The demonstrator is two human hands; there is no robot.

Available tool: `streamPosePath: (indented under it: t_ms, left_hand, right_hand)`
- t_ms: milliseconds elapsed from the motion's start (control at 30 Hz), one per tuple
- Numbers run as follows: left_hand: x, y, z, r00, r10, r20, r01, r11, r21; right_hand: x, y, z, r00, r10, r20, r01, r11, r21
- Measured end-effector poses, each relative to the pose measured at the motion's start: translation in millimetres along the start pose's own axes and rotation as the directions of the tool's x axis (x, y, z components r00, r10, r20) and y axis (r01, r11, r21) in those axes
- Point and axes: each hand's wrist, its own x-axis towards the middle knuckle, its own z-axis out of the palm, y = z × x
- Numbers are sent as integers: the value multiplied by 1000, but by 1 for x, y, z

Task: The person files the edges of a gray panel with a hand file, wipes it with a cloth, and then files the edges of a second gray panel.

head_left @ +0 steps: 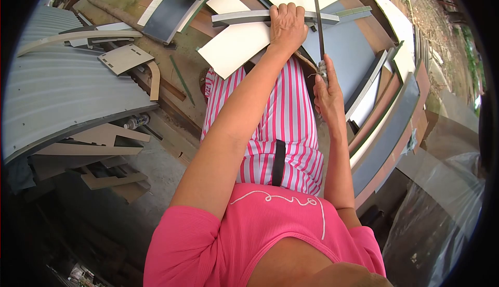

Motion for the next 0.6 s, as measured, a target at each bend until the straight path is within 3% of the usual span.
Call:
streamPosePath:
  t_ms: [133, 200, 233, 333, 400, 433, 533, 600]
  left_hand:
    - [1, -1, -1, 1000, 5, 18, -5, 1000, 5]
    - [2, -1, 0, 1000, 6, 15, -6, 1000, 15]
    - [1, 0, 0, 1000, 3, 12, -4, 1000, 27]
    - [1, -1, -1, 1000, -1, 30, 1, 1000, 10]
    - [2, -1, -1, 1000, -6, 29, 6, 1000, 8]
    - [1, 0, -1, 1000, -8, 30, 8, 1000, 5]
    - [2, 0, 1, 1000, -15, 19, 14, 1000, 19]
    - [2, 1, 0, 1000, -15, 18, 15, 1000, 21]
  right_hand:
    - [-4, -5, 4, 999, -39, 0, 39, 999, 33]
    - [-8, -17, 1, 989, 118, 89, -127, 988, 92]
    - [-8, -16, 0, 989, 120, 88, -128, 988, 92]
    - [-4, -2, 6, 998, 29, 60, -33, 997, 67]
    - [11, 10, 13, 985, -163, -55, 158, 984, -87]
    - [24, 3, 12, 985, -161, -56, 156, 984, -86]
    - [55, -29, 4, 992, -120, 31, 120, 993, -2]
    - [58, -46, 0, 988, 98, 123, -103, 994, 35]
